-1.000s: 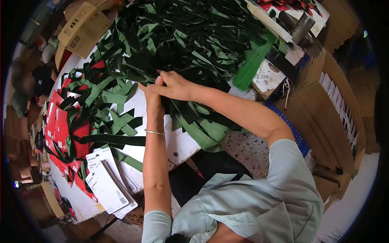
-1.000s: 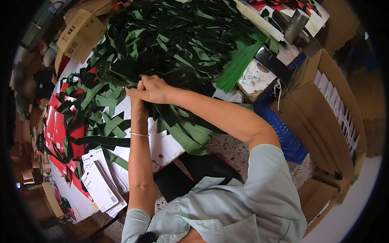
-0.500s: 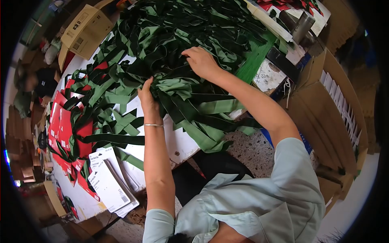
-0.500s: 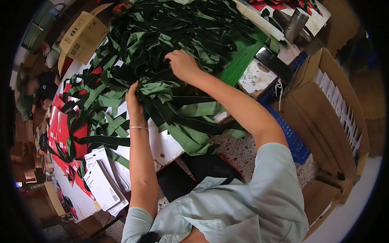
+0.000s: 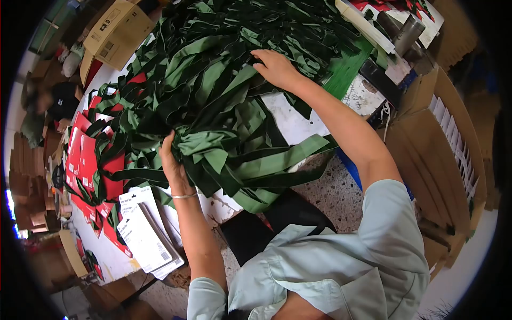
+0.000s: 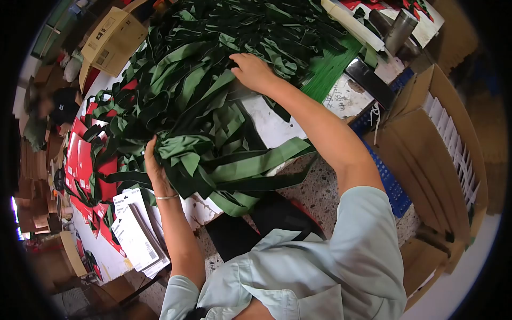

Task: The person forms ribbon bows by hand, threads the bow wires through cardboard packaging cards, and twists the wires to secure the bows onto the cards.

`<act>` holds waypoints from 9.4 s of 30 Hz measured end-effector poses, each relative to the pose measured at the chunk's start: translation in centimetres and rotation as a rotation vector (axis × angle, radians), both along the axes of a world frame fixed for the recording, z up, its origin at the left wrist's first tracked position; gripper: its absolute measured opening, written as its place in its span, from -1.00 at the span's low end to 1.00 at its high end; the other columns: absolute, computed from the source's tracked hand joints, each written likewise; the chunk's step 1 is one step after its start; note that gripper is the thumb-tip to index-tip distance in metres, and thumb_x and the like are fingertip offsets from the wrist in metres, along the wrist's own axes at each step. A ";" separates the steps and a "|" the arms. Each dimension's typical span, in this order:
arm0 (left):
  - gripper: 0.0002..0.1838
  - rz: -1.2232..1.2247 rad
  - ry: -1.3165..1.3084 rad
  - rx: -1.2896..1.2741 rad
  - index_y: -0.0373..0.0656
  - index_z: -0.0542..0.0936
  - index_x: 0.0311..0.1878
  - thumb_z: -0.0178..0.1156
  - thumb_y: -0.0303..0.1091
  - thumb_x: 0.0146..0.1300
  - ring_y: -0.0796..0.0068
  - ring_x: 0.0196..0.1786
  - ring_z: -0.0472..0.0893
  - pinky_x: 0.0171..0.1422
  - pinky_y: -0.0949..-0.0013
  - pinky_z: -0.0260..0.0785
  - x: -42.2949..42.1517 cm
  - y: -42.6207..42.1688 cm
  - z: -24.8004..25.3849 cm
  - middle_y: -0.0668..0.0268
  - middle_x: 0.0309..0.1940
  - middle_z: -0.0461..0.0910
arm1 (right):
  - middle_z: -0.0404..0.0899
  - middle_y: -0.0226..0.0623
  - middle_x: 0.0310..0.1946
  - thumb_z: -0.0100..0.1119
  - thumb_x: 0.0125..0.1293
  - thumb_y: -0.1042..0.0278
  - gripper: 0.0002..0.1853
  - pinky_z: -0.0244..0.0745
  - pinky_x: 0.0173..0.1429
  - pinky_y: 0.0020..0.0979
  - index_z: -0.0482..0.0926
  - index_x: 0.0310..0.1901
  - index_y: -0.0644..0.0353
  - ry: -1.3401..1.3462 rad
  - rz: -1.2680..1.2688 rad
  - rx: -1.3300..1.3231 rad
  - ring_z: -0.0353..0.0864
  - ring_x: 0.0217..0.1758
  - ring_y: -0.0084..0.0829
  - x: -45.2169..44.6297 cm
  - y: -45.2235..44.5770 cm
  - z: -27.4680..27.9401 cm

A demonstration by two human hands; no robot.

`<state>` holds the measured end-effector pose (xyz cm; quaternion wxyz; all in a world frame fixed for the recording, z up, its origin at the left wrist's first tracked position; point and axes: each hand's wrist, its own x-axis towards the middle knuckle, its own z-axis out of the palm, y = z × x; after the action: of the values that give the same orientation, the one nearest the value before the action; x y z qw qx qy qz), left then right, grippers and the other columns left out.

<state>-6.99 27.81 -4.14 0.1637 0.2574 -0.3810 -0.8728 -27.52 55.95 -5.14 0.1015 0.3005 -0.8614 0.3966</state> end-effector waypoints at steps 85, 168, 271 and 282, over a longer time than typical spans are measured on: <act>-0.10 -0.850 0.351 -1.105 -0.55 -0.01 0.40 0.28 -0.23 0.23 -0.30 0.44 0.07 0.57 -0.09 -0.25 21.6 19.0 9.3 -0.33 0.28 0.19 | 0.58 -0.17 0.01 -0.03 0.35 -0.11 -0.44 0.52 0.15 -0.23 0.47 0.14 0.21 -1.623 0.133 -0.981 0.60 0.03 -0.26 31.4 7.2 -2.6; -0.14 -0.703 -0.007 -0.406 -0.33 0.29 0.38 0.42 -0.23 0.04 0.08 0.42 0.29 0.48 0.00 0.06 29.2 10.4 11.1 0.00 0.43 0.19 | 0.54 -0.28 0.15 0.08 0.37 0.28 -0.53 0.36 0.29 -0.37 0.43 0.26 0.27 -1.767 1.235 -0.274 0.52 0.15 -0.43 23.8 -8.7 1.6; -0.77 0.211 -0.073 -1.798 -0.22 0.58 -0.06 0.24 -0.53 0.19 0.16 -0.01 0.47 0.12 0.24 0.31 11.6 5.0 3.0 0.19 -0.15 0.59 | 0.57 -0.26 -0.28 0.19 -0.01 0.51 -0.73 0.41 -0.14 -0.27 0.63 -0.19 0.18 0.633 -0.002 0.418 0.54 -0.23 -0.22 16.8 16.1 1.0; -0.70 0.103 -0.164 -1.855 -0.25 0.62 -0.12 0.27 -0.58 0.00 0.10 -0.10 0.46 0.04 0.20 0.35 9.1 4.1 -0.4 0.19 -0.20 0.57 | 0.40 -0.38 -0.51 0.17 0.05 0.53 -0.71 0.43 -0.46 -0.36 0.58 -0.14 0.08 0.544 0.491 -0.110 0.50 -0.50 -0.34 22.0 -5.2 8.2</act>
<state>2.13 31.95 -4.49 0.3151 0.1011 -0.9243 -0.1900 -5.47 50.78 3.08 0.2445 0.5868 -0.6826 0.3604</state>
